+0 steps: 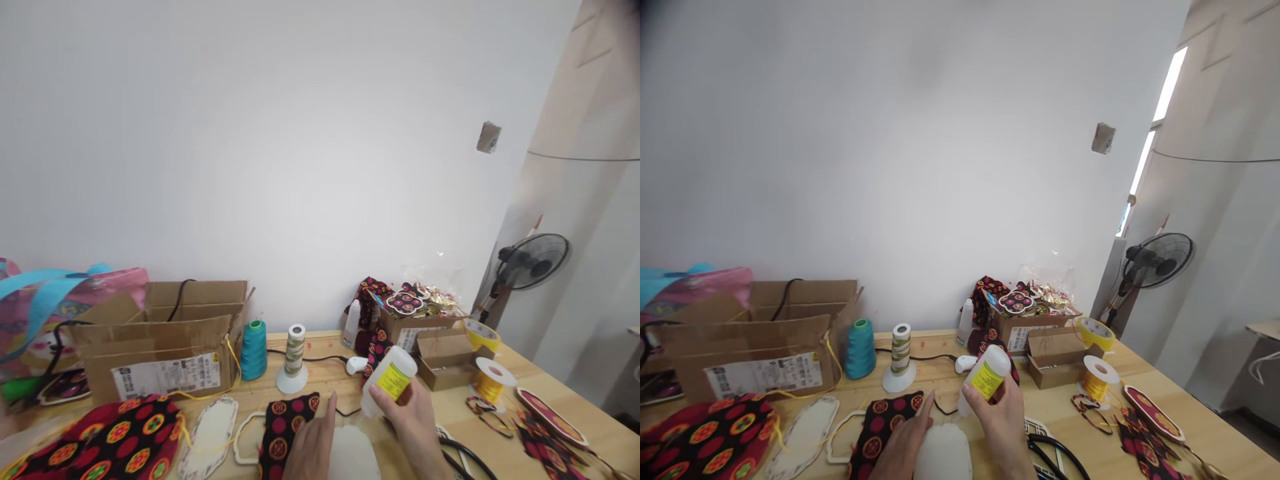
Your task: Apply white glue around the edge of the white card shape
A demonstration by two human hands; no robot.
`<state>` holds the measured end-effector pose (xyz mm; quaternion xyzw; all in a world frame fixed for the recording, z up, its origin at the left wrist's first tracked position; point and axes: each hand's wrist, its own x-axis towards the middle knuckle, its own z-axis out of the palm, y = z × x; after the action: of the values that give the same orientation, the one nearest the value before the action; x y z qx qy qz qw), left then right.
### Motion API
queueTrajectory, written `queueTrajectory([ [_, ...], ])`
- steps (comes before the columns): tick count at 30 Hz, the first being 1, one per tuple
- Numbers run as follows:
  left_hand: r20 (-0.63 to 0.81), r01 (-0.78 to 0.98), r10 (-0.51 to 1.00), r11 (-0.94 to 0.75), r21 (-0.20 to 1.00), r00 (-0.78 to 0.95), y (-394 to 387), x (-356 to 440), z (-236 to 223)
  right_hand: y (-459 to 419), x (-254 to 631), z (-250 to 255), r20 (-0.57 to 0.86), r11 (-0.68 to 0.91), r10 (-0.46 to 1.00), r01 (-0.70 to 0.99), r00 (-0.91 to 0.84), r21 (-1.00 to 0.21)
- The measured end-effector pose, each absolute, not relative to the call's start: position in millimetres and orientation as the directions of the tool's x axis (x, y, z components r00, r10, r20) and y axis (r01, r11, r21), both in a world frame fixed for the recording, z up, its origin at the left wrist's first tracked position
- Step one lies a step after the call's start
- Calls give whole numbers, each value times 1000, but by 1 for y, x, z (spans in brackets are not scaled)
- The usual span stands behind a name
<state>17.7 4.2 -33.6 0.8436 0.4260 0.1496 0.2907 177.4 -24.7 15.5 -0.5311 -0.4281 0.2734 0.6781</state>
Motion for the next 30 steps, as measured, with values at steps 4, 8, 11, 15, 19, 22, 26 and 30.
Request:
queueTrajectory([
  [4,-3,636,816,-449,627,579,1,17,-28,-21,171,17,311,303,840,91,446,-949],
  [8,12,634,822,-448,630,569,-1,16,-27,-14,164,21,381,338,848,179,368,-924],
  [11,15,622,815,-453,639,579,-2,14,-29,-10,160,23,389,338,858,200,335,-920],
  [15,41,583,821,-438,685,570,-4,12,-29,-9,154,19,388,323,844,225,370,-919],
  [19,22,579,821,-420,699,570,-6,11,-27,-12,152,13,376,305,841,234,390,-923],
  [22,8,581,823,-408,704,568,-6,11,-26,-15,152,11,376,297,837,247,399,-922],
  [26,32,569,825,-416,709,564,-6,11,-29,-16,153,10,383,294,828,266,410,-918],
  [30,23,571,822,-415,708,569,-6,10,-31,-15,157,8,389,294,820,273,420,-916],
])
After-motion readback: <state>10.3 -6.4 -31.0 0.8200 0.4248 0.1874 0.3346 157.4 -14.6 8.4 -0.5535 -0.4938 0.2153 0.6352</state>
